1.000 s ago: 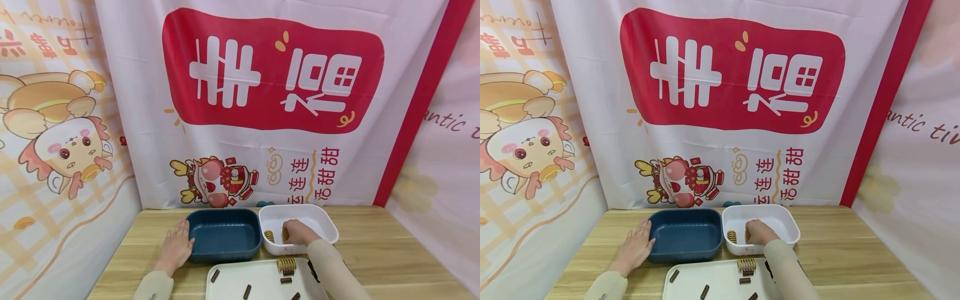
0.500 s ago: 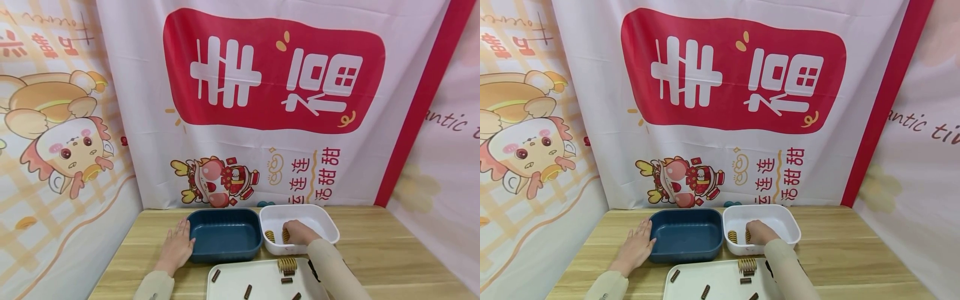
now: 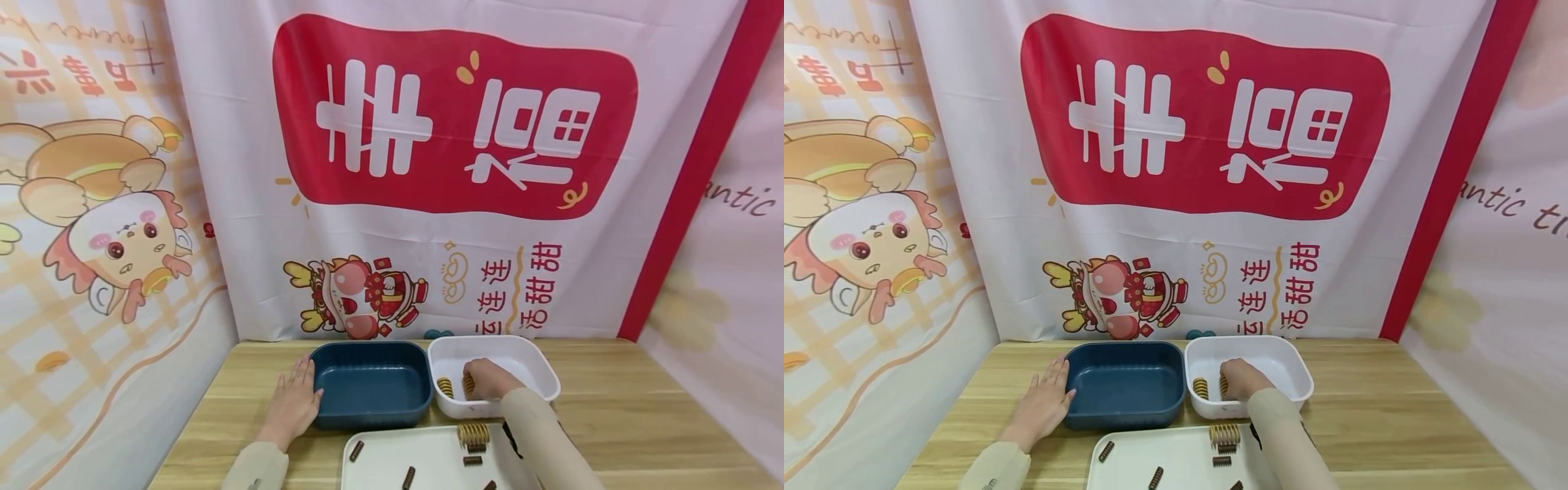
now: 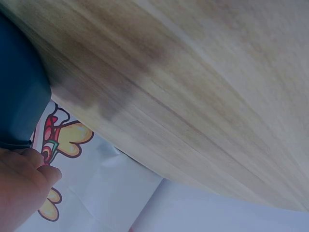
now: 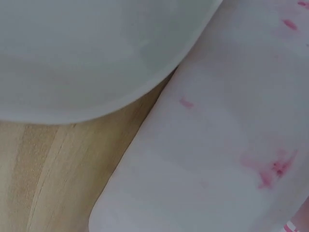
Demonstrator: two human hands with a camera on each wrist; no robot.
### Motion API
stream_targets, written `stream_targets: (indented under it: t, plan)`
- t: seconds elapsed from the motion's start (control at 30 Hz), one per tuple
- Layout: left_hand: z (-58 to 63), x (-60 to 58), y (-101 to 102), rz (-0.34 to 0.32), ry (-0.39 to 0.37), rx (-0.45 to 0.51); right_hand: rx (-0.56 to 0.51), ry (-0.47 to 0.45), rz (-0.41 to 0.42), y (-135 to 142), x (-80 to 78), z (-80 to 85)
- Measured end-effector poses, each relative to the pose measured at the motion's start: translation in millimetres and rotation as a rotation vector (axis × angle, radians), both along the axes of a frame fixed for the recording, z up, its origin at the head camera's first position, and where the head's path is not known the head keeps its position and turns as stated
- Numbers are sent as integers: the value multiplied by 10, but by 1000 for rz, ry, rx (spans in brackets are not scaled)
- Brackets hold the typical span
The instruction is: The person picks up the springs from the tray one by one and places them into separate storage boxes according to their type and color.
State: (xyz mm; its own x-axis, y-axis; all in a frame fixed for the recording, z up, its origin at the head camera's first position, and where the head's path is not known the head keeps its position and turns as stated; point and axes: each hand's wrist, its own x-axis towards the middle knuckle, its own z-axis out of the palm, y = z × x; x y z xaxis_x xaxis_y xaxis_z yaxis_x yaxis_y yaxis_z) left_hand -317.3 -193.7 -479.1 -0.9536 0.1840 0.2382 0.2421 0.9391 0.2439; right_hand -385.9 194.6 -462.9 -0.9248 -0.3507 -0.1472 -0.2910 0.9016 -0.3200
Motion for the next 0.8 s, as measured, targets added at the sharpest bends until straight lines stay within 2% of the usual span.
stream_targets:
  t: [0.17, 0.3, 0.37, 0.53, 0.8]
  plan:
    - [4, -4, 29, -6, -4, 1, -12, -17, -35, 52, 10, 5]
    - [18, -16, 28, -14, 3, -6, -51, -8, -51, 114, 18, 74]
    - [27, -21, 21, -13, 13, -11, -71, 24, -31, 148, 21, 138]
    - [31, -23, -2, -10, 13, -14, -96, 130, 100, 227, 85, 331]
    - [-6, -14, -6, -8, -2, -18, -77, 244, 218, 182, 477, 619]
